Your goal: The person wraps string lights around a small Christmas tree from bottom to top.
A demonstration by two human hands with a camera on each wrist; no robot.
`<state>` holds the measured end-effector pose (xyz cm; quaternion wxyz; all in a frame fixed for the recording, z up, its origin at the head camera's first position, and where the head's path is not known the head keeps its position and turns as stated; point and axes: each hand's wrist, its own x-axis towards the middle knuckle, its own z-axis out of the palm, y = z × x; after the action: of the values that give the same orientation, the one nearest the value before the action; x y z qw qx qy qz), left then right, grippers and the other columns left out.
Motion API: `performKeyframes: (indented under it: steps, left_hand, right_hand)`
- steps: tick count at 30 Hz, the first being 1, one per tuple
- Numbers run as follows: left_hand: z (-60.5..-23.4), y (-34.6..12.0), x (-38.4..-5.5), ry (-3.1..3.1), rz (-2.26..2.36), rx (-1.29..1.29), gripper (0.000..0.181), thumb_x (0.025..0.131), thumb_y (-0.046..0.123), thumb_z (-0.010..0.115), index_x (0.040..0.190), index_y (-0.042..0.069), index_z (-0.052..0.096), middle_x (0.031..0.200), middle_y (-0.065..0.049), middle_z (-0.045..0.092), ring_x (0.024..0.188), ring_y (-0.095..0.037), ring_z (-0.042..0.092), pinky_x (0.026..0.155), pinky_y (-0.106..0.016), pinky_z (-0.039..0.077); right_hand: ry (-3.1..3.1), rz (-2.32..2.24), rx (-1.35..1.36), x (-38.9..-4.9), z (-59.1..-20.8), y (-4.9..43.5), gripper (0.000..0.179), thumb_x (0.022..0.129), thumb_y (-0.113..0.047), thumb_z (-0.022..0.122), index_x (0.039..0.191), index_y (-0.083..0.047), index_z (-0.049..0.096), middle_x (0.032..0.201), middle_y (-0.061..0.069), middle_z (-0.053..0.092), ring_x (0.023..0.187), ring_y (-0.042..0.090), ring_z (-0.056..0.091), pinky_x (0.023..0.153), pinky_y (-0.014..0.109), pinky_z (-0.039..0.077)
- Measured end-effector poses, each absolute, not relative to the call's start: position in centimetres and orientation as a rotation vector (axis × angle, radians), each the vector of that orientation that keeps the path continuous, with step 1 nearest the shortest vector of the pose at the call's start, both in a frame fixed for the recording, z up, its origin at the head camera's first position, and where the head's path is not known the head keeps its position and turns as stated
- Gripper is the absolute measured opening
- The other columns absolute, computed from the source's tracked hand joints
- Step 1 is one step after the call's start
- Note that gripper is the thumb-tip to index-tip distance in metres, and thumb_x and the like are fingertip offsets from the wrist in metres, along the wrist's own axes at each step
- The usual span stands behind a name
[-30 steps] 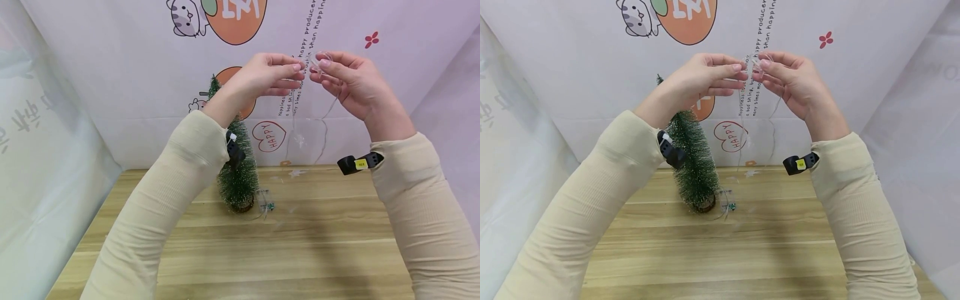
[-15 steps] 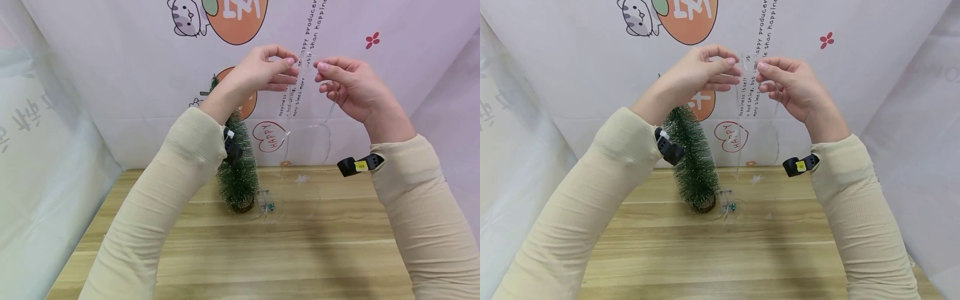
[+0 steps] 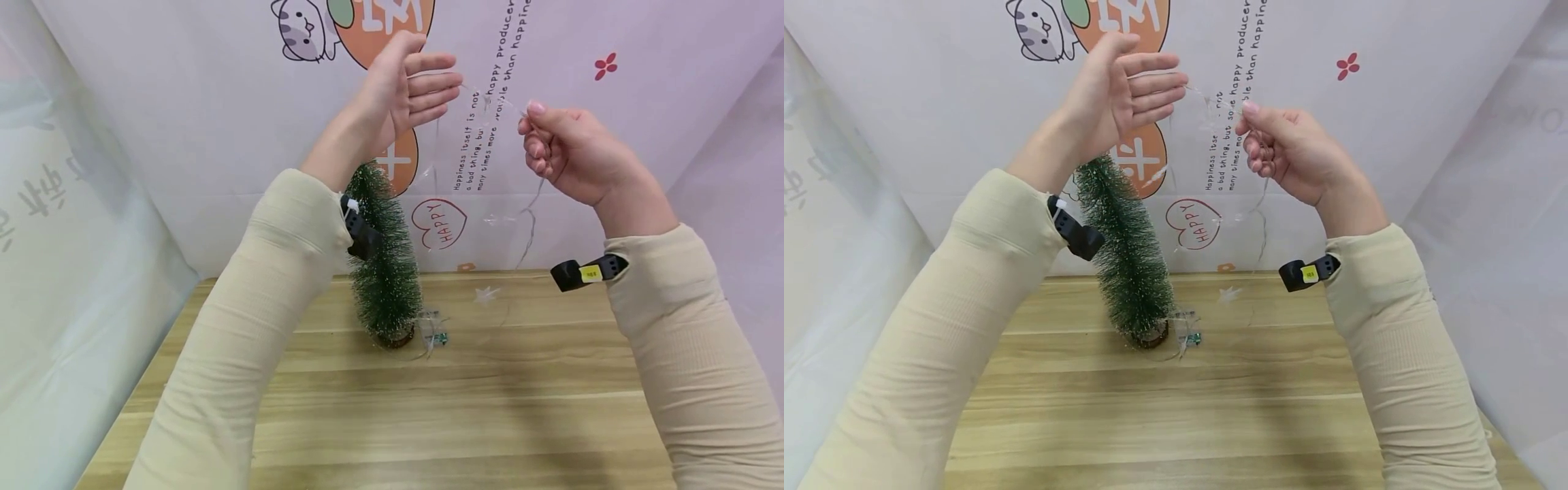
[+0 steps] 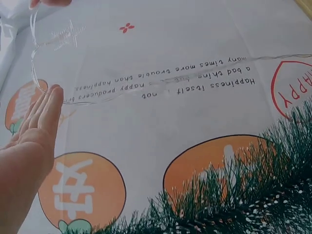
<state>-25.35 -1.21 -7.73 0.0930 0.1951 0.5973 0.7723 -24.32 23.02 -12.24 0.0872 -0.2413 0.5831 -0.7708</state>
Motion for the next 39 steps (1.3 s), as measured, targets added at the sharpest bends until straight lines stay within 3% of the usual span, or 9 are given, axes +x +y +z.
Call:
performKeyframes:
  steps: [10,15,20,24,28,32,36,39]
  left_hand:
    - [-7.4,-2.1,-26.1,1.622,2.347,0.636,0.058,0.100,0.049,0.024,0.130,0.012,0.058,0.132,-0.010,0.060,0.122,-0.019,0.058,0.111,-0.027,0.040]
    - [-7.1,-2.5,-26.4,1.606,2.336,0.639,0.061,0.100,0.053,0.023,0.129,0.013,0.058,0.136,-0.010,0.057,0.125,-0.019,0.055,0.112,-0.027,0.038]
    - [-6.8,-3.0,-26.5,1.563,2.379,0.631,0.063,0.100,0.055,0.022,0.125,0.012,0.061,0.135,-0.012,0.058,0.126,-0.021,0.055,0.112,-0.028,0.037]
    - [-6.8,-3.5,-26.7,1.569,2.384,0.657,0.066,0.100,0.056,0.018,0.126,0.012,0.061,0.137,-0.011,0.056,0.128,-0.021,0.053,0.113,-0.027,0.036]
    - [-6.8,-4.1,-27.1,1.589,2.392,0.674,0.069,0.101,0.056,0.014,0.127,0.011,0.060,0.138,-0.011,0.055,0.129,-0.022,0.051,0.113,-0.027,0.036]
    - [-6.8,-4.7,-27.4,1.606,2.384,0.681,0.069,0.101,0.055,0.013,0.128,0.011,0.059,0.138,-0.012,0.055,0.131,-0.023,0.050,0.113,-0.027,0.036]
    - [-6.7,-5.2,-27.5,1.639,2.349,0.700,0.068,0.101,0.054,0.013,0.129,0.011,0.058,0.139,-0.012,0.054,0.132,-0.023,0.049,0.114,-0.027,0.036]
    - [-6.4,-5.6,-27.5,1.639,2.334,0.705,0.068,0.101,0.054,0.014,0.129,0.012,0.059,0.141,-0.011,0.053,0.133,-0.022,0.048,0.115,-0.027,0.034]
  right_hand:
    - [1.553,-2.116,-1.102,-24.8,-13.0,23.3,0.041,0.104,-0.007,0.028,0.095,0.004,0.066,0.067,0.003,0.065,0.058,0.013,0.058,0.055,0.020,0.049]
    - [1.589,-1.959,-1.204,-24.4,-13.3,23.2,0.039,0.104,-0.007,0.029,0.094,-0.002,0.067,0.073,0.001,0.067,0.072,0.015,0.066,0.070,0.022,0.055]
    - [1.642,-1.906,-1.235,-23.6,-13.0,22.5,0.033,0.102,-0.008,0.036,0.093,-0.005,0.068,0.084,0.002,0.068,0.090,0.016,0.067,0.092,0.030,0.052]
    - [1.648,-1.876,-1.243,-23.4,-13.1,21.9,0.035,0.100,-0.003,0.032,0.095,-0.006,0.066,0.099,0.004,0.067,0.096,0.016,0.066,0.096,0.031,0.051]
    - [1.602,-1.834,-1.254,-23.6,-13.4,21.6,0.036,0.100,0.003,0.026,0.102,-0.004,0.061,0.103,0.006,0.065,0.094,0.017,0.068,0.091,0.030,0.055]
    - [1.556,-1.839,-1.219,-23.6,-13.6,21.7,0.035,0.100,0.004,0.026,0.116,-0.003,0.056,0.090,0.005,0.066,0.075,0.013,0.067,0.069,0.021,0.057]
    - [1.580,-1.814,-1.204,-23.6,-13.5,21.8,0.039,0.104,-0.002,0.027,0.134,-0.008,0.051,0.076,0.001,0.065,0.054,0.005,0.059,0.038,0.017,0.038]
    - [1.583,-1.811,-1.220,-23.5,-13.3,21.6,0.041,0.105,-0.005,0.026,0.138,-0.010,0.047,0.073,-0.001,0.064,0.046,0.003,0.054,0.030,0.019,0.020]
